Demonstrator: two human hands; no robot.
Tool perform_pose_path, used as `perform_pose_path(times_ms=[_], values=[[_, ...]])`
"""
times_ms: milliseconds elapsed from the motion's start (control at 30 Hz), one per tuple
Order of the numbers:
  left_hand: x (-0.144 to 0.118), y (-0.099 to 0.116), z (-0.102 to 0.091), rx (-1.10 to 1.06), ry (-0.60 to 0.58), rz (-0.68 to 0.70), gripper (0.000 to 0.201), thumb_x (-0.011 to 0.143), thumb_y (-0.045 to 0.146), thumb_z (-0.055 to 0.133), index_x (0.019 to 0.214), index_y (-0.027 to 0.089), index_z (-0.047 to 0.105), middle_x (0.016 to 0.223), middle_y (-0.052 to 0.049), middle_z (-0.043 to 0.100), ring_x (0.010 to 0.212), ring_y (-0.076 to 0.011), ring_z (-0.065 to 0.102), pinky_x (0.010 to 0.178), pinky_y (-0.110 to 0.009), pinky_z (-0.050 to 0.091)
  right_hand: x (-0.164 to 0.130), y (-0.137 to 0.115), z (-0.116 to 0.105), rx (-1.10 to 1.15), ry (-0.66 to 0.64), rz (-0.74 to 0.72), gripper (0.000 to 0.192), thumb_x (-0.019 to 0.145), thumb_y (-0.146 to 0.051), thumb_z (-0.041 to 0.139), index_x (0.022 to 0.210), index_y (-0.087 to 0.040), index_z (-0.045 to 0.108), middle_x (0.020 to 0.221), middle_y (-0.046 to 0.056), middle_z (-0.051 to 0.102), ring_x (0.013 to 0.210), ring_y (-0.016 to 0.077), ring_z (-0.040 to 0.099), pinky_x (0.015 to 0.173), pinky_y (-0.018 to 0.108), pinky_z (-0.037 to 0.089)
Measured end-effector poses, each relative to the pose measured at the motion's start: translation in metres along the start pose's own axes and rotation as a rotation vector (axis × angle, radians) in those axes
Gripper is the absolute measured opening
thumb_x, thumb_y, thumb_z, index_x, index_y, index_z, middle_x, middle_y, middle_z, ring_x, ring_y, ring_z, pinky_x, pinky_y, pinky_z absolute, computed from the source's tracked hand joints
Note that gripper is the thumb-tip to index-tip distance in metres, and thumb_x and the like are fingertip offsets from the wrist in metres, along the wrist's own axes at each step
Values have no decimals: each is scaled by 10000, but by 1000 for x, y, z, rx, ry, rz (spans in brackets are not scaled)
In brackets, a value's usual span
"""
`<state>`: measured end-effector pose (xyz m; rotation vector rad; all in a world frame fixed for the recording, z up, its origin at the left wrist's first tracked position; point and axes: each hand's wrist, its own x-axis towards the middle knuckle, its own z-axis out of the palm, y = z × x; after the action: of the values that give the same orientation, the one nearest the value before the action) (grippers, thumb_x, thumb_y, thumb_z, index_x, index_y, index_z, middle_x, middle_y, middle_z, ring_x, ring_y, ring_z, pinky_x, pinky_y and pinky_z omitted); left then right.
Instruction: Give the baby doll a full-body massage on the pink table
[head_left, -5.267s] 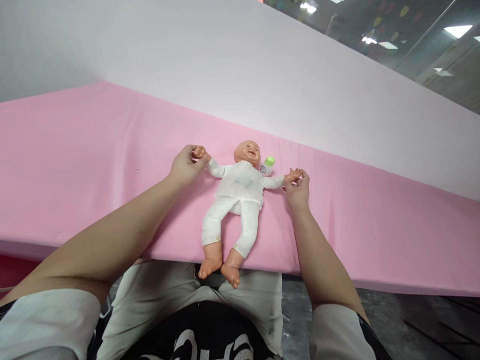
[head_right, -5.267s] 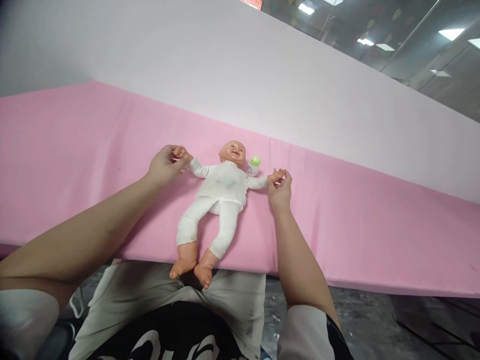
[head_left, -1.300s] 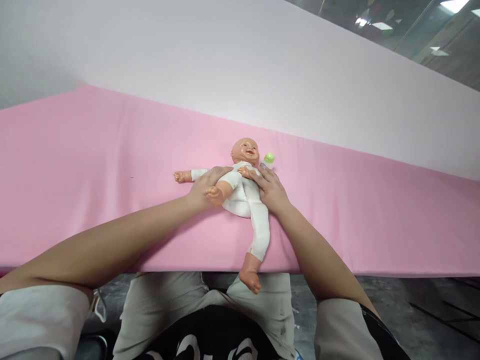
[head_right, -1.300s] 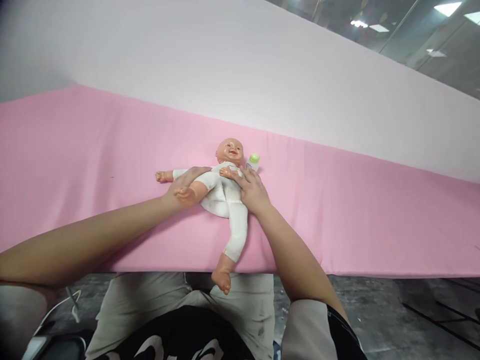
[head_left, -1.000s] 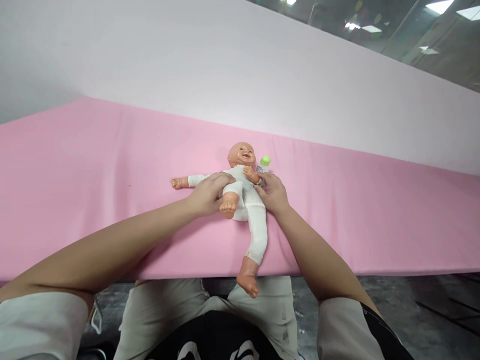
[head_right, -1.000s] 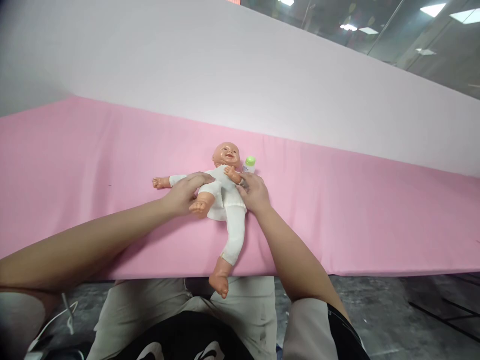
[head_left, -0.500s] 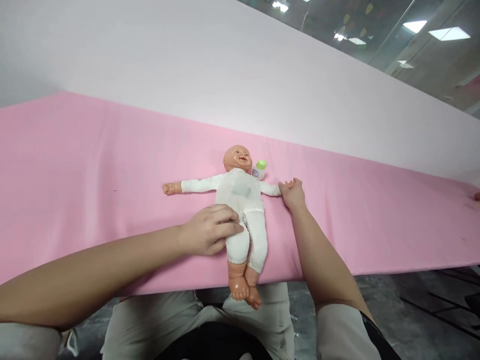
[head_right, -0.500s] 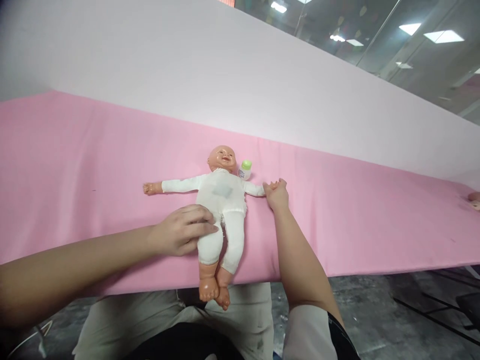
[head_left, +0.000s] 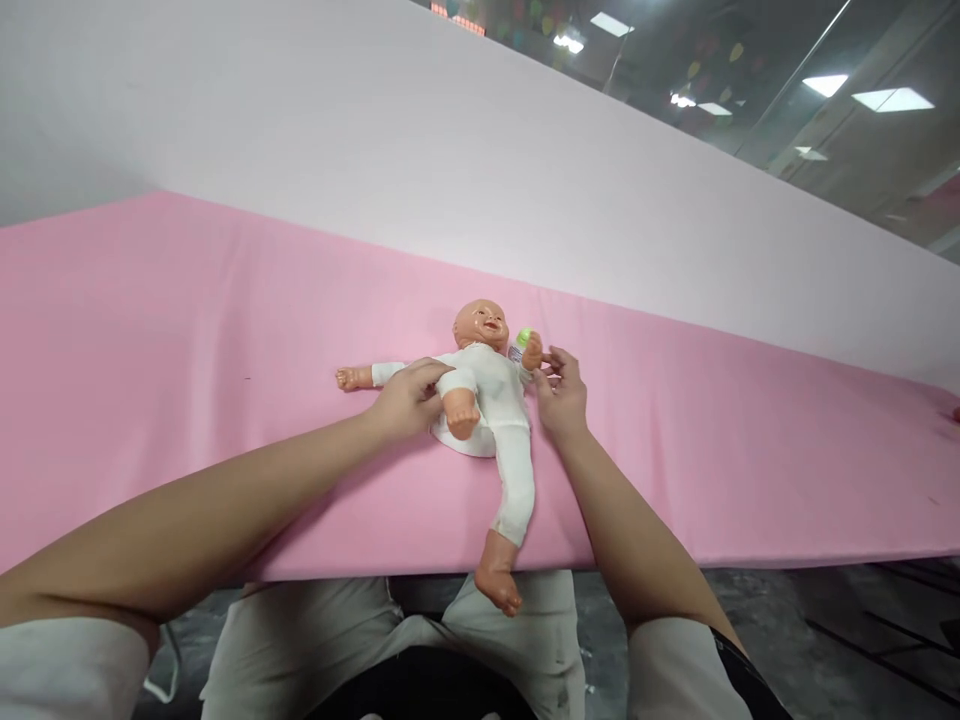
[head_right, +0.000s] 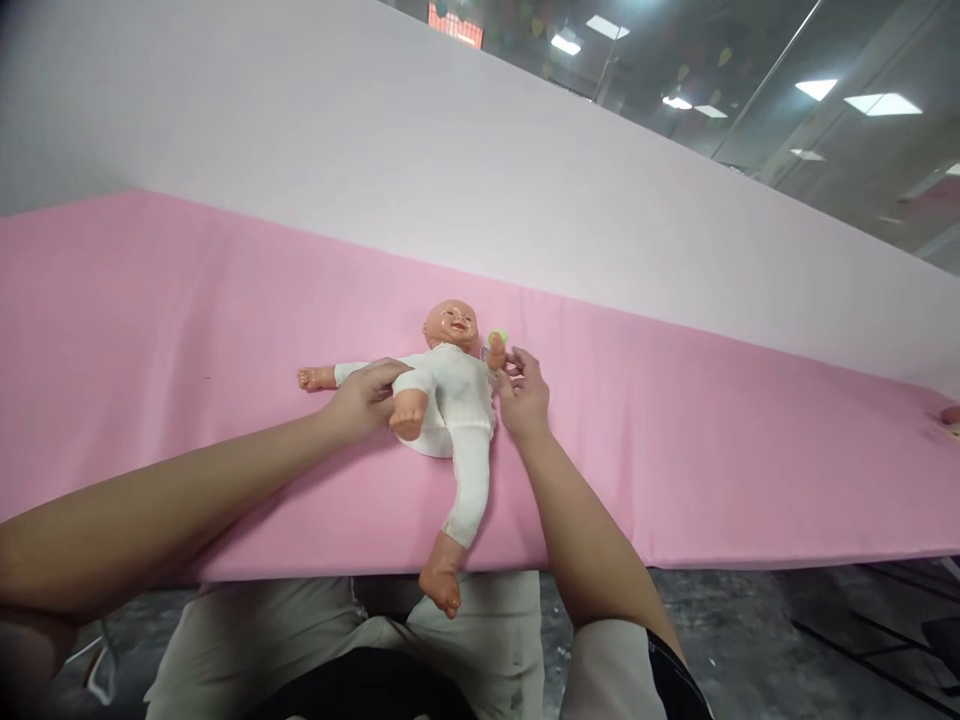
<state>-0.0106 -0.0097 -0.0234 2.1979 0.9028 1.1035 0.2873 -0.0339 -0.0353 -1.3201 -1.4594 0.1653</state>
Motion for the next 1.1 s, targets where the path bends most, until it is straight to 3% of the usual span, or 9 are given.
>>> perform_pose_path(times_ms=[67,167,300,400,500,733,833,933,1100], values=[[4,-10,2,-19,-4,-43,255,844,325,670,1032,184,768,1104,-89,736,1014,-263,698,884,-384,572,-3,-7,8,-180,-142,-146,388,974,-260,561,1348,-278,662,1309,75,736,1161,268,640,1065,498,542],[7,-16,4,-29,-1,-60,279,838,344,683,1041,180,781,1096,-86,733,971,-249,699,843,-365,574,-4,-14,15,-359,-344,-292,499,938,-106,486,1341,-291,713,1424,36,702,1370,299,537,1231,556,399],[6,-12,3,-10,11,-43,298,830,317,666,1065,179,784,1085,-85,731,956,-237,703,821,-354,569,-3,-17,16,-417,-407,-303,495,943,-125,516,1379,-270,700,1509,63,646,1420,318,515,1250,573,371],[3,-4,0,-2,35,27,252,821,277,646,1005,169,780,1044,-87,732,925,-229,709,783,-342,573,-1,-14,12,-351,-340,-252,421,939,-227,607,1350,-246,698,1378,93,720,1268,314,629,1171,548,461],[-4,9,-4,-29,8,195,204,853,226,640,991,182,783,1027,-79,749,934,-218,722,819,-338,587,1,-3,6,-229,-205,-94,383,929,-381,677,1285,-239,696,1229,93,765,1108,293,695,1010,490,570],[-25,30,-1,-155,-163,480,157,878,270,736,1007,234,818,1066,-95,764,941,-213,740,826,-339,620,15,41,-21,123,106,278,670,943,-553,631,1480,-201,440,1303,147,708,1018,218,735,854,384,630],[-29,29,6,-139,-220,529,175,859,290,737,1004,254,828,1091,-104,773,958,-233,729,830,-366,614,19,59,-36,105,124,410,633,932,-561,635,1408,-173,480,1204,149,727,920,222,748,785,381,640],[-31,27,9,-126,-261,553,205,841,263,727,1017,263,832,1110,-104,774,983,-242,724,834,-372,608,21,70,-45,-12,68,509,558,851,-498,746,1274,-175,580,1105,116,754,907,238,749,827,404,635],[-28,28,6,-190,-243,459,168,861,330,745,978,252,837,1086,-112,782,971,-245,743,850,-379,625,20,63,-41,-40,76,502,585,813,-520,795,1250,-198,577,1021,79,772,848,225,740,824,396,617]])
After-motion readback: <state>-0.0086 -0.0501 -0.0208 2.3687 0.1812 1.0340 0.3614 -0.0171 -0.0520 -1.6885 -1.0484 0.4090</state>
